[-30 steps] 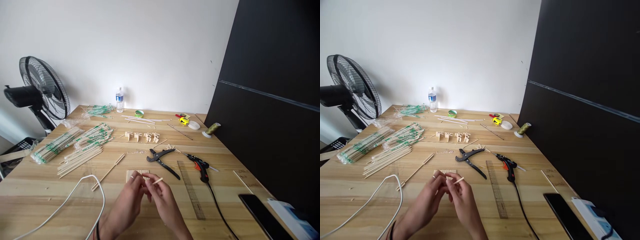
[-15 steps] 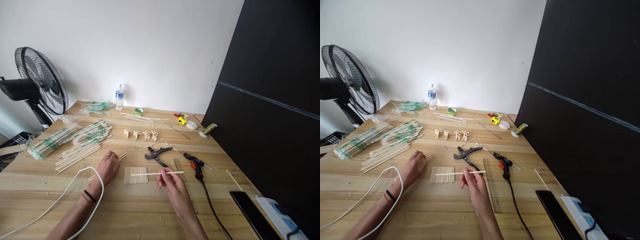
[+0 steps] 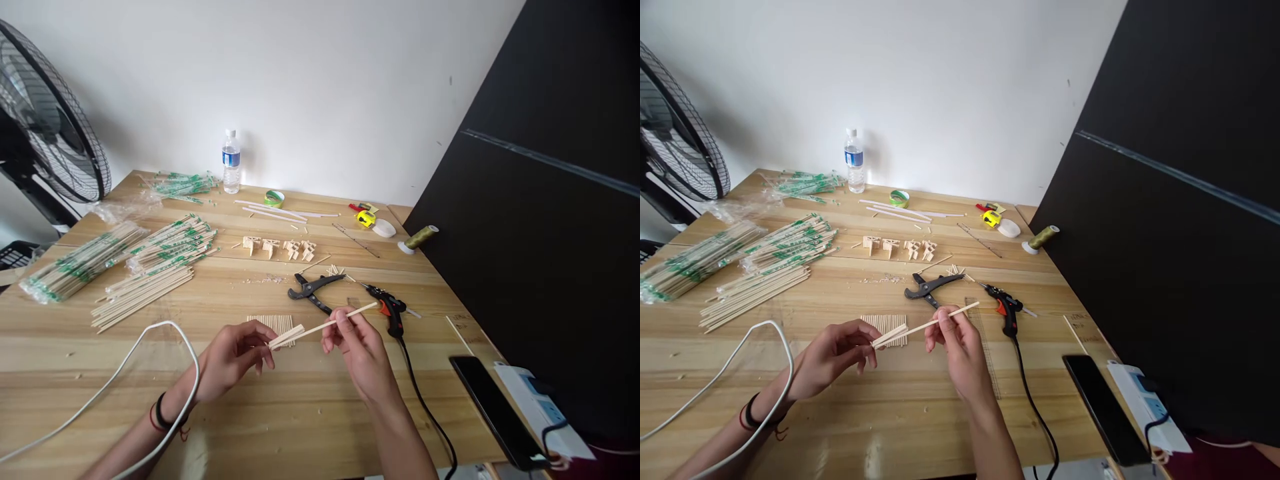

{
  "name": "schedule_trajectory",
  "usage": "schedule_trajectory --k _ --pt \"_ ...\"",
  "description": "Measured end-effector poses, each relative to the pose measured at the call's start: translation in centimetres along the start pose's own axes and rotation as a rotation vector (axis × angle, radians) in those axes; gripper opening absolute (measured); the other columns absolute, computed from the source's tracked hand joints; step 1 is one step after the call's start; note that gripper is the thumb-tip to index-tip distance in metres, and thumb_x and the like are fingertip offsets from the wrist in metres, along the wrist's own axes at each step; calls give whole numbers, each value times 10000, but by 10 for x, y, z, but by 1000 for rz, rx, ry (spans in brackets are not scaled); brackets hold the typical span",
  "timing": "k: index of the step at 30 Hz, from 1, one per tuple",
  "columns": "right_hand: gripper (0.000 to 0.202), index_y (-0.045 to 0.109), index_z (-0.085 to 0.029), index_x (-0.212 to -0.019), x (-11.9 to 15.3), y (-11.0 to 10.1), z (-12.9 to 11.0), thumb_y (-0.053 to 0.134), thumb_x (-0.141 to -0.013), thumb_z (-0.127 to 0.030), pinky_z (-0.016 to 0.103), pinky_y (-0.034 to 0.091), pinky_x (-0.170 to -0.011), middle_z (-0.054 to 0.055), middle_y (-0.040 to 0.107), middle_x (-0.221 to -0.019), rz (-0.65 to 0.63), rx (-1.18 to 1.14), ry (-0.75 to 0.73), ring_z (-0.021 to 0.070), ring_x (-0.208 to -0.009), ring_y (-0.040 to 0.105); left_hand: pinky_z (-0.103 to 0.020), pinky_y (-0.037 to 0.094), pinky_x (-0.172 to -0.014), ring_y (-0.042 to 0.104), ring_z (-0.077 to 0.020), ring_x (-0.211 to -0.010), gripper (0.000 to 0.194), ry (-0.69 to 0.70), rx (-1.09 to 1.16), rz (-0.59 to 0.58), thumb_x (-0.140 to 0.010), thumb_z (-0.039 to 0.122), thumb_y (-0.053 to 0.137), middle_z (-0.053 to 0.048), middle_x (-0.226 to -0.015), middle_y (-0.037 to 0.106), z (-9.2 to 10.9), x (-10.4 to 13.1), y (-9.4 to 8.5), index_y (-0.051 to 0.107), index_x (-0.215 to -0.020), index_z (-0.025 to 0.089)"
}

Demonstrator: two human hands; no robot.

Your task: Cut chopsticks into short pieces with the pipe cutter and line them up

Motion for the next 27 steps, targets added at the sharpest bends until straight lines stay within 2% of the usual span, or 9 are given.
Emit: schedule_trajectory --k 6,10,14,18,22,25,27 --pt "344 649 -208 -840 -11 1 6 684 -952 -531 295 504 -581 -8 626 -676 -42 93 9 146 -571 575 -245 489 -566 684 -161 -672 230 -74 101 22 -876 328 748 -66 -816 737 -4 -3 4 700 -987 132" --pt "320 648 -210 -867 -15 5 9 708 -939 -516 286 525 -592 -6 642 -753 -26 86 17 140 -604 596 -237 484 -551 714 -173 -695 237 -92 127 44 -869 327 749 -89 -873 745 -3 -4 4 703 -976 120" --pt "267 655 -220 -929 -10 15 6 791 -884 -445 296 568 -658 -1 668 -841 -114 152 71 153 -666 661 -237 481 -546 714 -179 -700 239 -89 153 47 -877 331 749 -85 -851 735 -2 -3 5 701 -974 118" --pt "312 653 -219 -948 -5 23 5 803 -855 -476 323 595 -667 6 679 -859 -144 136 128 173 -671 692 -239 473 -543 683 -165 -660 231 -86 151 55 -883 333 743 -60 -762 713 -1 -3 6 704 -965 121" --pt "327 646 -219 -945 -7 25 7 814 -840 -479 340 604 -723 5 700 -821 -132 125 125 191 -704 716 -241 453 -533 649 -157 -635 252 -98 127 50 -886 373 732 -59 -763 707 0 -2 5 694 -971 139" --pt "311 644 -222 -917 -6 32 9 818 -836 -466 340 606 -735 6 704 -802 -141 130 115 197 -729 714 -228 401 -516 571 -126 -589 291 -115 28 22 -914 427 695 -25 -732 661 3 -1 5 697 -1021 156" --pt "293 646 -225 -899 -5 39 10 811 -840 -460 336 608 -731 6 700 -799 -156 135 108 198 -741 710 -223 362 -507 516 -108 -556 328 -117 -70 22 -937 482 658 4 -681 602 4 -1 3 700 -968 158"
Point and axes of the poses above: each hand's wrist, its own x-axis away from the middle knuckle, its own y-axis out of the palm, z = x × y, the point moved 2 cm from there along -x, towards the middle knuckle
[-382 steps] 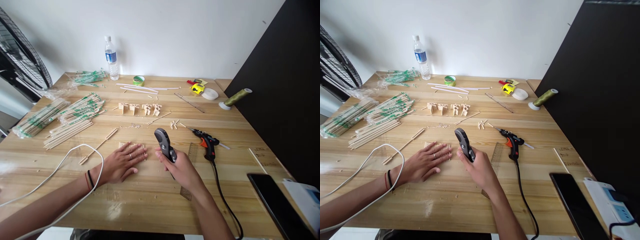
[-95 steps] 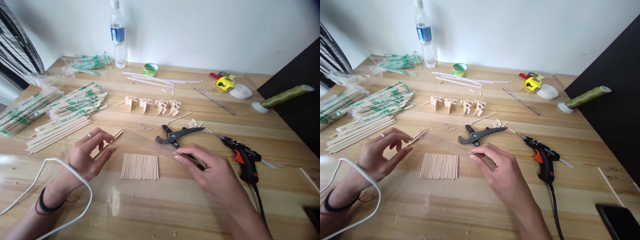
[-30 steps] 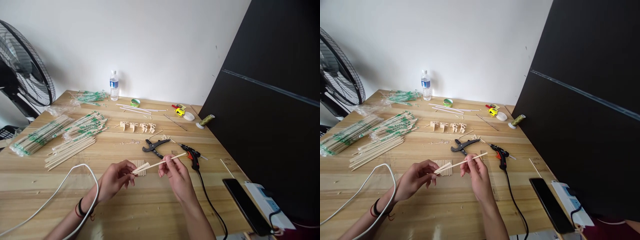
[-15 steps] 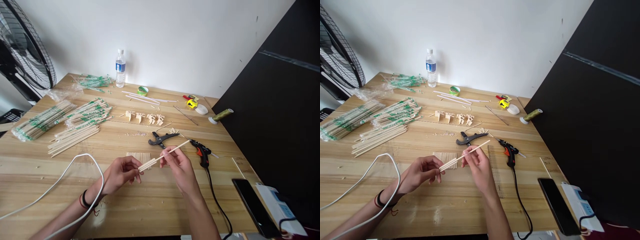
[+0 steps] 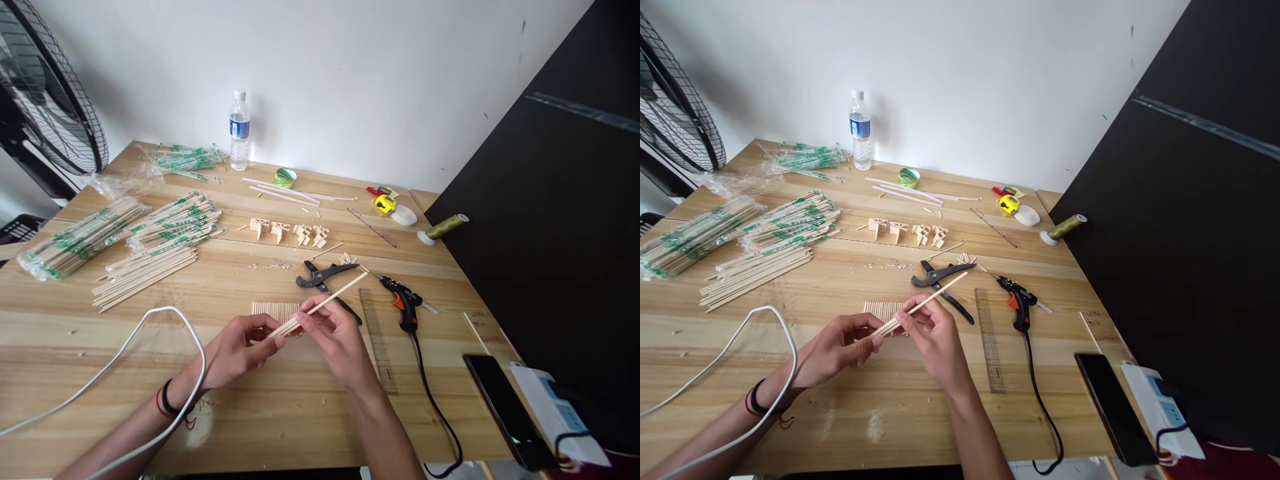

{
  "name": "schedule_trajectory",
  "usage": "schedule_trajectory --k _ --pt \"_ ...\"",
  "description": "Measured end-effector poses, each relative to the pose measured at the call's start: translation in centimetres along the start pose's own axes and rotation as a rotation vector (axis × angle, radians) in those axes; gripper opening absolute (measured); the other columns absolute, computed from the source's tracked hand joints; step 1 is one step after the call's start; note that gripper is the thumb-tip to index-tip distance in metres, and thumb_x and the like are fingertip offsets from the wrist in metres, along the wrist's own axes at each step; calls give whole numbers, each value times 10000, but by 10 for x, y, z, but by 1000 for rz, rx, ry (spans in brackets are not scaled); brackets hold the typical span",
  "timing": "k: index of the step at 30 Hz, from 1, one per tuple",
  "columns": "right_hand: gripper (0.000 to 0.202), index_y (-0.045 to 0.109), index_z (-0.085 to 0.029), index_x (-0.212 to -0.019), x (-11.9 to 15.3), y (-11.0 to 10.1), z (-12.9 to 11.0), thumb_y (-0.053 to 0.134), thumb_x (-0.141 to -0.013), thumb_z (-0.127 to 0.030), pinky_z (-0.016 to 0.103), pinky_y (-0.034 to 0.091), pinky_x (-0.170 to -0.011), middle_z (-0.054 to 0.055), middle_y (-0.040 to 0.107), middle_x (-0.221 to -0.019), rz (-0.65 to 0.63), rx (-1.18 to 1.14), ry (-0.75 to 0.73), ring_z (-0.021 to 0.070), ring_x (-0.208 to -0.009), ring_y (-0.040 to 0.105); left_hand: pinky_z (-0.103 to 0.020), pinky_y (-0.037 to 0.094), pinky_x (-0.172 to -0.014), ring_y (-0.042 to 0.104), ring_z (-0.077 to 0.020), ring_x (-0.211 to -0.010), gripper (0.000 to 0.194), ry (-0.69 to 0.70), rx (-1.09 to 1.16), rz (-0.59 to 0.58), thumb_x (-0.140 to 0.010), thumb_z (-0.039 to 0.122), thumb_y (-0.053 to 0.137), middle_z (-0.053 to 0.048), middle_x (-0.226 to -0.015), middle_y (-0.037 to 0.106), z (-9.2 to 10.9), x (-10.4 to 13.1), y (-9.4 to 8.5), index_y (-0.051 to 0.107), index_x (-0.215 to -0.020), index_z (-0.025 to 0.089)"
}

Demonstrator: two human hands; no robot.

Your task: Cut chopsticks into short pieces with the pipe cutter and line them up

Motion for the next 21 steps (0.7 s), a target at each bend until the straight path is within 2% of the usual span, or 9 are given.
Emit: schedule_trajectory --k 3,5,7,9,11,13,15,18,21 --pt "274 666 -226 -934 -3 5 1 760 -879 -478 354 617 -758 28 716 -855 -56 32 -2 218 -797 726 -226 334 -496 465 -94 -491 404 9 -89 41 -958 535 615 32 -570 542 -2 0 -4 652 -797 166" --pt "314 687 -230 -1069 -11 -5 1 718 -907 -497 407 615 -852 74 748 -1008 -132 120 -9 261 -946 743 -224 316 -483 445 -89 -459 420 2 -84 79 -957 540 618 35 -514 541 -5 -1 -9 629 -751 173" --pt "450 651 -252 -1273 -24 -29 0 737 -894 -478 483 551 -1023 114 721 -1249 -182 323 -47 306 -1184 687 -218 284 -460 413 -83 -435 417 -19 -36 122 -944 542 638 28 -485 560 -7 -3 -13 632 -746 176" --pt "626 607 -272 -1376 -41 -61 -2 835 -809 -407 540 376 -1198 128 573 -1502 -86 680 -127 344 -1422 505 -214 244 -434 372 -75 -407 413 -48 25 149 -920 543 659 15 -469 587 -8 -4 -16 634 -736 174" --pt "834 535 -250 -1476 -58 -88 -1 893 -725 -302 566 264 -1250 155 410 -1639 -86 980 -71 382 -1539 325 -214 221 -416 349 -69 -384 413 -74 62 148 -902 538 668 -10 -474 630 -7 -5 -18 637 -723 167" --pt "925 495 -220 -1517 -73 -103 1 908 -689 -247 557 263 -1247 185 369 -1657 -187 1183 -7 398 -1542 311 -214 235 -407 364 -70 -375 408 -80 67 137 -898 528 666 -40 -508 676 -7 -5 -18 655 -729 157" --pt "871 512 -224 -1501 -84 -107 3 888 -716 -248 539 284 -1234 180 427 -1614 -250 1300 -34 384 -1491 400 -215 286 -410 425 -82 -386 398 -57 52 133 -908 510 660 -64 -558 715 -7 -5 -19 682 -748 147" --pt "723 561 -274 -1440 -92 -103 4 836 -770 -286 490 361 -1189 122 531 -1509 -305 1333 -132 330 -1391 513 -218 358 -423 559 -122 -447 394 -17 46 140 -923 491 653 -86 -621 743 -10 -7 -20 711 -757 138" --pt "629 586 -280 -1398 -92 -103 2 767 -795 -271 451 436 -1128 104 551 -1437 -301 1312 -176 302 -1342 543 -211 370 -426 616 -142 -489 393 4 74 179 -929 483 657 -82 -614 734 -13 -8 -23 726 -761 134"
Point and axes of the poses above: each hand's wrist, its own x-axis away from the middle knuckle, its own y-axis out of the palm, z = x × y, the point moved 2 cm from there along -x, towards the middle knuckle
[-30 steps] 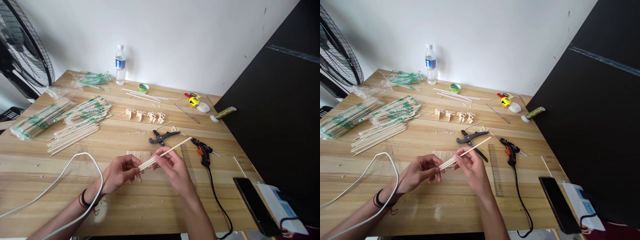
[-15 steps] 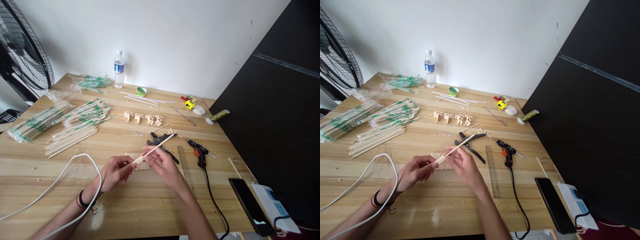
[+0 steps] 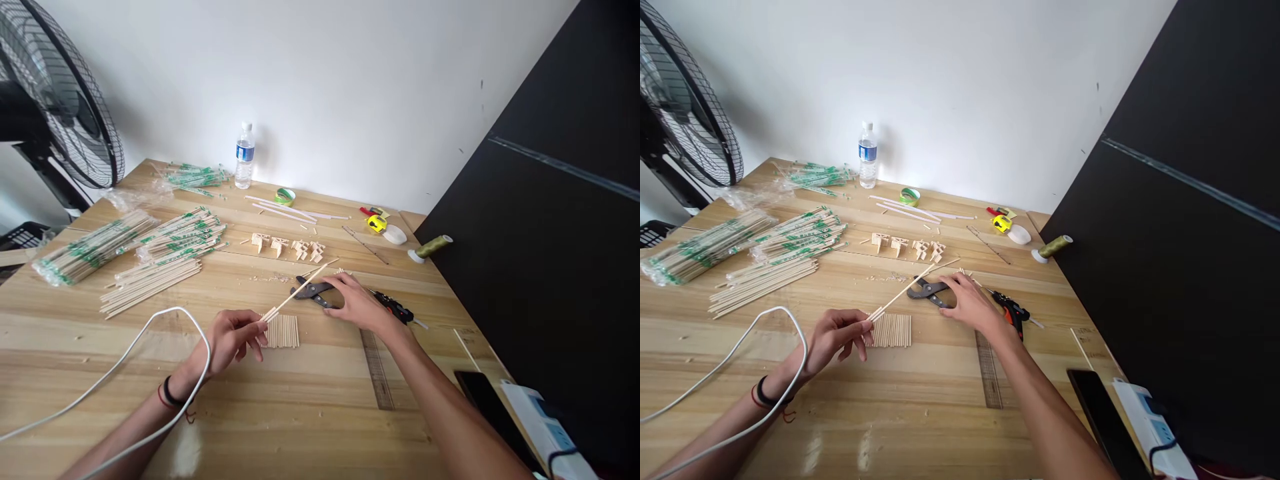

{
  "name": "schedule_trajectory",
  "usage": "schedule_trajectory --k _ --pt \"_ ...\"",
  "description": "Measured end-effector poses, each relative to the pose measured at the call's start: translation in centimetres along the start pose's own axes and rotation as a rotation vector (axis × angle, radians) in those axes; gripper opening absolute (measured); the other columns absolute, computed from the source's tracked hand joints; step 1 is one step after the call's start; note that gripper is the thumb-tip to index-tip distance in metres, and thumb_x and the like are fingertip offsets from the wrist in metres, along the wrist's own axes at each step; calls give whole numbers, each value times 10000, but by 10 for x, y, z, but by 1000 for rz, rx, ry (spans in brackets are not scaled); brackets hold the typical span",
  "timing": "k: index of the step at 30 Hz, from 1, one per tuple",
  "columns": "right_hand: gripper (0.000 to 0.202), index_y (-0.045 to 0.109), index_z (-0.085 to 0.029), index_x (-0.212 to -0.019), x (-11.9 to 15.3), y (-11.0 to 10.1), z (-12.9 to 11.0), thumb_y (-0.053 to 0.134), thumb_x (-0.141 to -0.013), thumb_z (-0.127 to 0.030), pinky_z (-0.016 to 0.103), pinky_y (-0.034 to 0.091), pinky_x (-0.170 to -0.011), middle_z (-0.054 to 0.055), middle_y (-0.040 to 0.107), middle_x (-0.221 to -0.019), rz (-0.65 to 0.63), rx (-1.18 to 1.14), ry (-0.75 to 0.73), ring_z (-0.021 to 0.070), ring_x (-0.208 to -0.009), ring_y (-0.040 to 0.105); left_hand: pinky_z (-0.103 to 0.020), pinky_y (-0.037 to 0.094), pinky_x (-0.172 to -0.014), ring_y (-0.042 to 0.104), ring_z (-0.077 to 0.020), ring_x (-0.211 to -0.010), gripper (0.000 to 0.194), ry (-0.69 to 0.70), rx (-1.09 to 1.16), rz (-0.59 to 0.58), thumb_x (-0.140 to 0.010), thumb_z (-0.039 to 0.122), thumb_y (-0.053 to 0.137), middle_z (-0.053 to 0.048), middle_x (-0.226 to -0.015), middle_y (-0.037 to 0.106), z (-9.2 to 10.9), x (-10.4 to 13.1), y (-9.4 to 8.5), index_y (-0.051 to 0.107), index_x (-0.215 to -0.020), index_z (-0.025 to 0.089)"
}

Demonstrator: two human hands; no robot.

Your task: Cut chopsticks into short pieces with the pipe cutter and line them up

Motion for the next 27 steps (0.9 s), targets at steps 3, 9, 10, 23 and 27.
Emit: schedule_trajectory --k 3,9,10,23,27 --pt "601 585 -217 -1383 10 -6 -3 686 -792 -204 452 444 -1120 134 545 -1381 82 -1 14 308 -1326 538 -199 349 -416 616 -132 -484 371 12 44 61 -922 465 672 -66 -605 722 1 0 -2 727 -764 134" --pt "498 529 -189 -1325 43 -7 -38 540 -830 -140 477 439 -1125 145 567 -1335 154 -138 -79 298 -1277 557 -190 321 -401 659 -133 -525 361 47 132 108 -916 465 687 -69 -738 739 4 3 1 729 -783 132" --pt "507 519 -192 -1326 47 -5 -45 535 -824 -123 473 440 -1127 143 565 -1339 140 -170 -96 292 -1279 557 -189 314 -398 657 -132 -520 356 52 147 109 -912 463 697 -66 -742 737 3 3 2 731 -787 132" --pt "370 537 -206 -1232 41 11 -98 647 -895 -100 426 541 -995 119 593 -1211 253 -266 -285 277 -1155 606 -211 319 -401 573 -126 -460 410 122 56 -18 -950 524 657 -75 -634 730 0 10 10 746 -836 140" --pt "323 558 -195 -1177 40 11 -102 682 -890 -114 416 570 -921 114 606 -1148 260 -219 -276 280 -1087 630 -203 291 -412 503 -94 -435 391 166 -17 38 -966 491 644 -52 -595 715 9 14 9 752 -817 147"
Point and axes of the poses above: each hand's wrist, its own x-axis away from the middle knuckle, its own y-axis out of the palm, z = x × y, the point moved 2 cm from there along -x, towards the middle knuckle
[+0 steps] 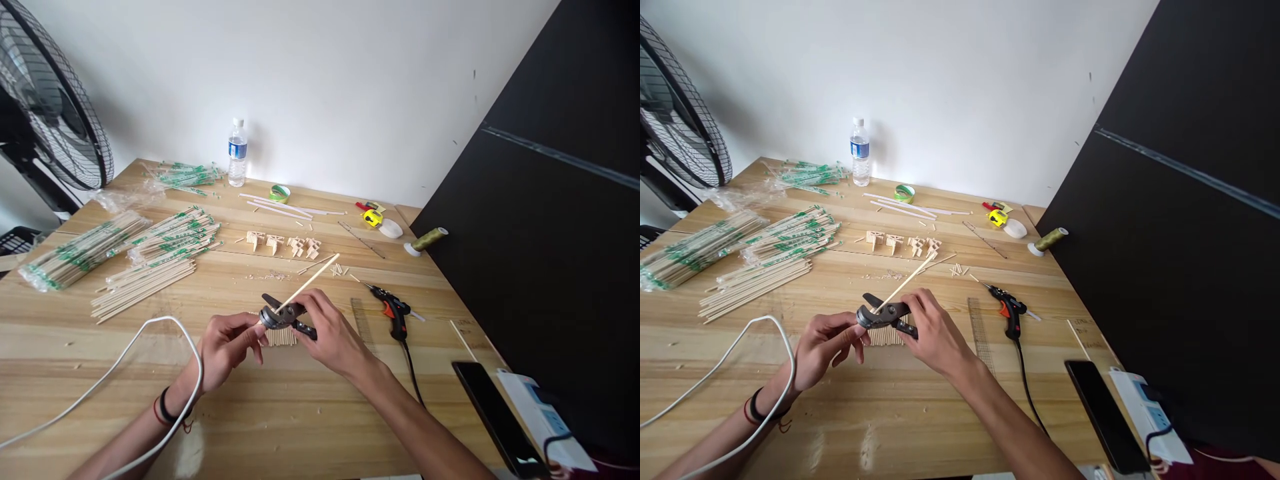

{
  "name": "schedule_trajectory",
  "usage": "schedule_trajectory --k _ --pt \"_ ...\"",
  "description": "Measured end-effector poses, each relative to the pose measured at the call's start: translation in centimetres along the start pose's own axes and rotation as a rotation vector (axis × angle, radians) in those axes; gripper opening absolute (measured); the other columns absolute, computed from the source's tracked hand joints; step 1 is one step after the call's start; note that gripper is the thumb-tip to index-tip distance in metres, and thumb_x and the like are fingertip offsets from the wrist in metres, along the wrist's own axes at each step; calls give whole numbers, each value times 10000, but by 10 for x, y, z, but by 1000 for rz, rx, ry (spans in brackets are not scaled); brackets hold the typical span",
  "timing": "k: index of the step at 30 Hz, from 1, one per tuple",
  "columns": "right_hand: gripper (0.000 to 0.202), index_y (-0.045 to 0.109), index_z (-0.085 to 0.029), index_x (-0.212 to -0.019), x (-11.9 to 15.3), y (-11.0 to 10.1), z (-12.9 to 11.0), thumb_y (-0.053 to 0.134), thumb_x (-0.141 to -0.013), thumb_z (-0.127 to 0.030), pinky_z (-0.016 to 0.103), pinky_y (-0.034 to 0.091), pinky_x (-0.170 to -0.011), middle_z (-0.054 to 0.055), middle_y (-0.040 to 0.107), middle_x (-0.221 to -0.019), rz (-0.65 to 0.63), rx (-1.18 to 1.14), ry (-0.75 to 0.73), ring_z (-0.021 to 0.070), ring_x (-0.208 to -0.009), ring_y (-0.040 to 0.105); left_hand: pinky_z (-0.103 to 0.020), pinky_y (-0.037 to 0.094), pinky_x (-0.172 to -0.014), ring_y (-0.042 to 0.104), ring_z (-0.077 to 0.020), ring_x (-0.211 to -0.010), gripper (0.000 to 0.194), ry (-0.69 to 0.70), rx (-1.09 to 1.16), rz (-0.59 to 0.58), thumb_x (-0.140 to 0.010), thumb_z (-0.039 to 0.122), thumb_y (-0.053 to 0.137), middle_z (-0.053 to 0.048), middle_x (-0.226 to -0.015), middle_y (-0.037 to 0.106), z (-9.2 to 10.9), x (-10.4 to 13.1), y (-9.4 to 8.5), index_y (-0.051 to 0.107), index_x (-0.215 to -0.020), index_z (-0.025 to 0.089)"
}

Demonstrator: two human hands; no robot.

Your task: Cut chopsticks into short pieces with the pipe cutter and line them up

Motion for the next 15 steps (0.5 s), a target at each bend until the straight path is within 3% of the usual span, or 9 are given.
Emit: schedule_trajectory --k 5,9,12,15 --pt "116 594 -186 -1039 -3 3 -3 661 -973 -253 368 571 -792 95 654 -1022 -56 145 47 253 -902 671 -201 265 -407 397 -66 -403 395 31 -107 117 -963 491 637 -31 -569 704 8 -1 -2 757 -788 158" --pt "165 624 -165 -1019 -11 9 -8 605 -1027 -329 340 538 -751 100 702 -977 -129 283 110 248 -843 703 -203 262 -405 370 -64 -387 417 -43 -86 179 -922 531 667 -29 -544 692 5 -4 -5 743 -762 154" --pt "239 652 -146 -1056 -22 14 -10 573 -1048 -371 328 519 -734 112 740 -980 -204 362 170 262 -861 732 -207 287 -402 441 -86 -385 440 -84 -101 211 -915 566 649 -32 -555 692 1 -8 -8 729 -776 157" --pt "325 679 -136 -1062 -34 17 -7 522 -1068 -420 326 512 -724 124 769 -975 -251 399 212 275 -872 750 -226 376 -432 568 -129 -440 486 -45 -275 259 -949 603 573 -47 -642 729 -4 -13 -16 735 -827 162"
Point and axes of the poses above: each hand's wrist, its own x-axis away from the middle knuckle, its own y-axis out of the palm, z = x × y, the point moved 2 cm from there along -x, towards the middle knuckle
